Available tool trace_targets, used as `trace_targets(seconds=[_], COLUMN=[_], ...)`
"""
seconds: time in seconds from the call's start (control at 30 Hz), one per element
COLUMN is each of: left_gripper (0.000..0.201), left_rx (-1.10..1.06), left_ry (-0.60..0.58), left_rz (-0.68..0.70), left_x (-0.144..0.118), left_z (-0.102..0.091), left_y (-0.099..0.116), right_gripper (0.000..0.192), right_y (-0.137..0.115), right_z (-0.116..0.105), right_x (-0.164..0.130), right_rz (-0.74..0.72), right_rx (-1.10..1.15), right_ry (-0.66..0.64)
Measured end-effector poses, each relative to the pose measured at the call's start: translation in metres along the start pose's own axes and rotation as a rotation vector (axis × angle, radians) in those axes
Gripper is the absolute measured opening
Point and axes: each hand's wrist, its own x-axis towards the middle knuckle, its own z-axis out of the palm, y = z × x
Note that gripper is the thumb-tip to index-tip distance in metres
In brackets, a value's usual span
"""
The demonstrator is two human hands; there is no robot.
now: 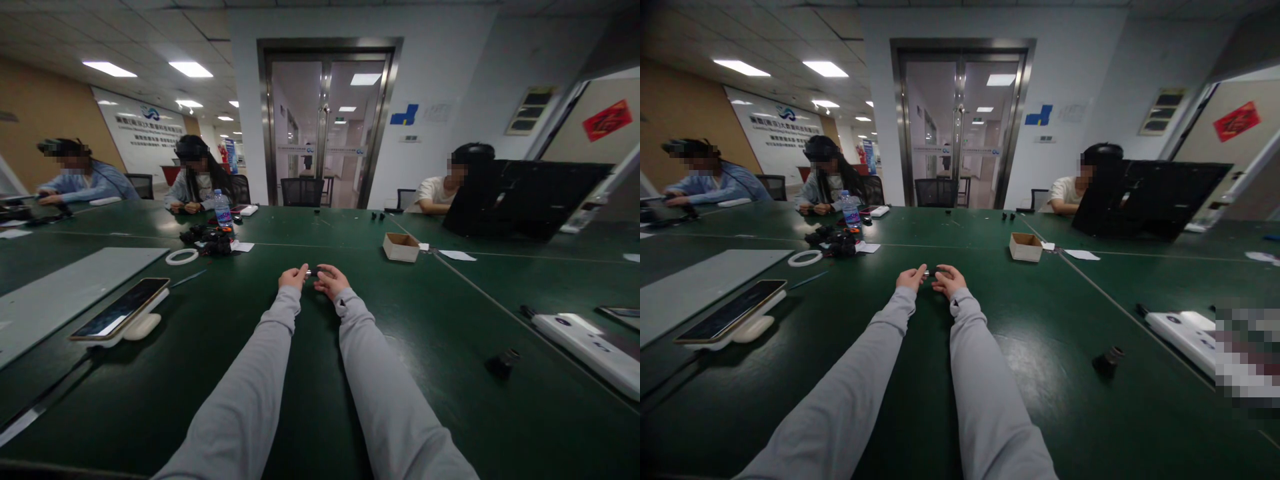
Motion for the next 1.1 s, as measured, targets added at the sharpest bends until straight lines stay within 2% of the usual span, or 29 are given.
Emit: trace_targets(seconds=[0.2,0.47,0.73,0.93,1.1], left_gripper=[0.045,0.048,0.044,0.047,0.047], left_rx=[0.08,0.114,0.206,0.364,0.37], left_ry=[-0.031,-0.006,0.013,-0.038,-0.056], left_rz=[-0.048,-0.008,-0.021,-0.058,-0.093], left_x=[0.0,0.002,0.001,-0.001,0.0], left_z=[-0.001,-0.001,-0.004,-0.007,-0.006], left_y=[0.002,-0.001,0.005,0.012,0.013], right_gripper=[0.032,0.035,0.037,0.041,0.042], right_y=[-0.003,-0.003,-0.001,0.004,0.004], right_z=[0.0,-0.002,-0.003,-0.006,-0.008], right_x=[-0.003,-0.003,-0.001,0.002,0.003], right_rz=[0.01,0.005,-0.009,-0.013,-0.011], right_rx=[-0.005,0.011,0.01,0.016,0.021], right_ry=[-0.056,-0.105,-0.128,-0.15,-0.165])
